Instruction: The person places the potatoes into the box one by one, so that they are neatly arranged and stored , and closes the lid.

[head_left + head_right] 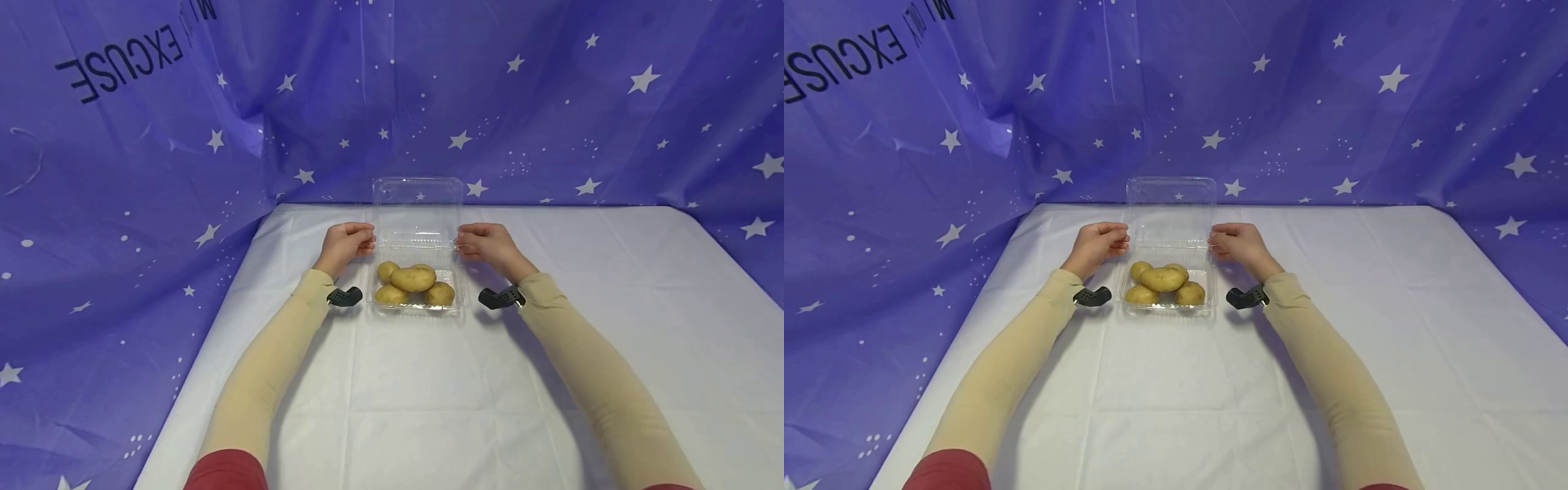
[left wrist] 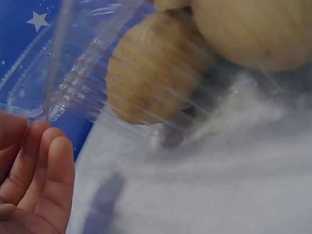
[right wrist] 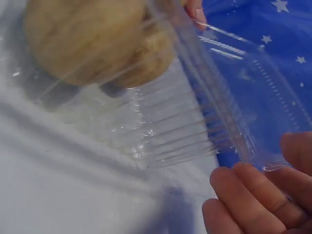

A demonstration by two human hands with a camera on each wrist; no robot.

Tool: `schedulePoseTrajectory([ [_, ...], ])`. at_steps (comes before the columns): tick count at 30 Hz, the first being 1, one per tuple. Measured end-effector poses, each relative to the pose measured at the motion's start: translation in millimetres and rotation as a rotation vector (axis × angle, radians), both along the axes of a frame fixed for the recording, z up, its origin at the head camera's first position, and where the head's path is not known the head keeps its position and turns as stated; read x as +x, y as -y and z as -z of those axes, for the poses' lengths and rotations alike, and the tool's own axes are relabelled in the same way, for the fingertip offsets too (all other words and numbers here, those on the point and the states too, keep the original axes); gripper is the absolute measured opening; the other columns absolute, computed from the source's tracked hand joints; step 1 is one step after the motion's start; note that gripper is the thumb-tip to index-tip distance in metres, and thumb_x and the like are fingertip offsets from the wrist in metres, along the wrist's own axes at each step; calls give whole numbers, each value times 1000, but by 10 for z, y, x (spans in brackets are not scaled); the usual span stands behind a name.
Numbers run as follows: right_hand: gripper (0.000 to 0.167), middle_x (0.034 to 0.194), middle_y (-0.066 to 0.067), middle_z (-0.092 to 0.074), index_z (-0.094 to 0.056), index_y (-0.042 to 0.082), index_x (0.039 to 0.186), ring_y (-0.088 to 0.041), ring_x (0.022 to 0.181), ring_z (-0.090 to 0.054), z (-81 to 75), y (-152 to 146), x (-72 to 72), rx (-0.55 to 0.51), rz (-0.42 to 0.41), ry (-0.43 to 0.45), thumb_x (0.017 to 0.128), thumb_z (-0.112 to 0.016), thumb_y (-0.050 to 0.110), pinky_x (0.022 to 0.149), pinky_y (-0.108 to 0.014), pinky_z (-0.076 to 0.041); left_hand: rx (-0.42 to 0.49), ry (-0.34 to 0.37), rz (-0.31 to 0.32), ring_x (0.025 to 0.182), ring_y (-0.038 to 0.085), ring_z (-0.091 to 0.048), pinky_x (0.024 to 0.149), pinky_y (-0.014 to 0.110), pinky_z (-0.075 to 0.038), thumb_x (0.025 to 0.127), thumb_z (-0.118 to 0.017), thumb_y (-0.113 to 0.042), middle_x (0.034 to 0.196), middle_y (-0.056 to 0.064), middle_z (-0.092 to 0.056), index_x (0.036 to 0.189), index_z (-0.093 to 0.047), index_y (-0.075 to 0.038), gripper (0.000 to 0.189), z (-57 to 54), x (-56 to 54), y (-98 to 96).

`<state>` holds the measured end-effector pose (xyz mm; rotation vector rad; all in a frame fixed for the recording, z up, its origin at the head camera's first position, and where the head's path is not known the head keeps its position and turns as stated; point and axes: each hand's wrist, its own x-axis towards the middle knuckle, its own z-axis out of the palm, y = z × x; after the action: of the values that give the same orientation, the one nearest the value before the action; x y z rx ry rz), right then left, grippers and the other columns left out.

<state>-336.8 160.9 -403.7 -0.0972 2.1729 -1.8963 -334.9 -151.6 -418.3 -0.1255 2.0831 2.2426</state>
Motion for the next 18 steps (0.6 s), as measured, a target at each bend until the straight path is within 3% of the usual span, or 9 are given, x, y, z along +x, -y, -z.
schedulePoseTrajectory([
  [2, 48, 89, 8, -75, -47, -14, 143, -2, 74, -72, -30, -20, 29, 46, -3, -40, 101, -57, 6, 81, -24, -64, -8, -10, 5, 66, 5, -67, 63, 16, -61, 97, -62, -1, 77, -2, -69, 130, -60, 15, 37, -21, 27, -4],
  [4, 47, 103, -7, -78, -49, -14, 142, 0, 77, -72, -75, -35, 65, 97, -15, -88, 101, -57, 8, 87, -27, -63, -20, -21, 7, 67, 5, -67, 64, 17, -61, 97, -62, -1, 79, -2, -69, 130, -59, 15, 37, -43, 62, -1],
  [8, 45, 132, -29, -64, -53, -11, 140, 5, 81, -70, -175, -53, 135, 192, -28, -164, 101, -58, 11, 96, -31, -61, -51, -38, 8, 71, 6, -68, 68, 19, -62, 97, -61, -4, 85, 2, -71, 130, -59, 15, 37, -85, 127, 12],
  [10, 44, 134, -31, -62, -56, -9, 139, 6, 81, -69, -217, -60, 161, 224, -25, -180, 100, -59, 11, 95, -28, -61, -86, -46, 3, 77, 10, -70, 70, 19, -63, 98, -60, -7, 91, 6, -72, 129, -61, 13, 37, -110, 152, 13],
  [14, 42, 133, -28, -64, -59, -7, 137, 9, 81, -67, -271, -74, 208, 266, -16, -210, 99, -61, 11, 88, -18, -60, -184, -97, -21, 99, 30, -71, 75, 21, -63, 97, -59, -11, 109, 18, -73, 126, -67, 7, 35, -183, 200, 5],
  [18, 39, 132, -27, -66, -61, -7, 136, 9, 83, -66, -304, -107, 264, 278, -13, -250, 99, -58, 7, 90, -21, -61, -254, -183, -48, 111, 38, -67, 81, 25, -63, 100, -56, -14, 118, 24, -72, 123, -70, 5, 33, -280, 254, -3],
])
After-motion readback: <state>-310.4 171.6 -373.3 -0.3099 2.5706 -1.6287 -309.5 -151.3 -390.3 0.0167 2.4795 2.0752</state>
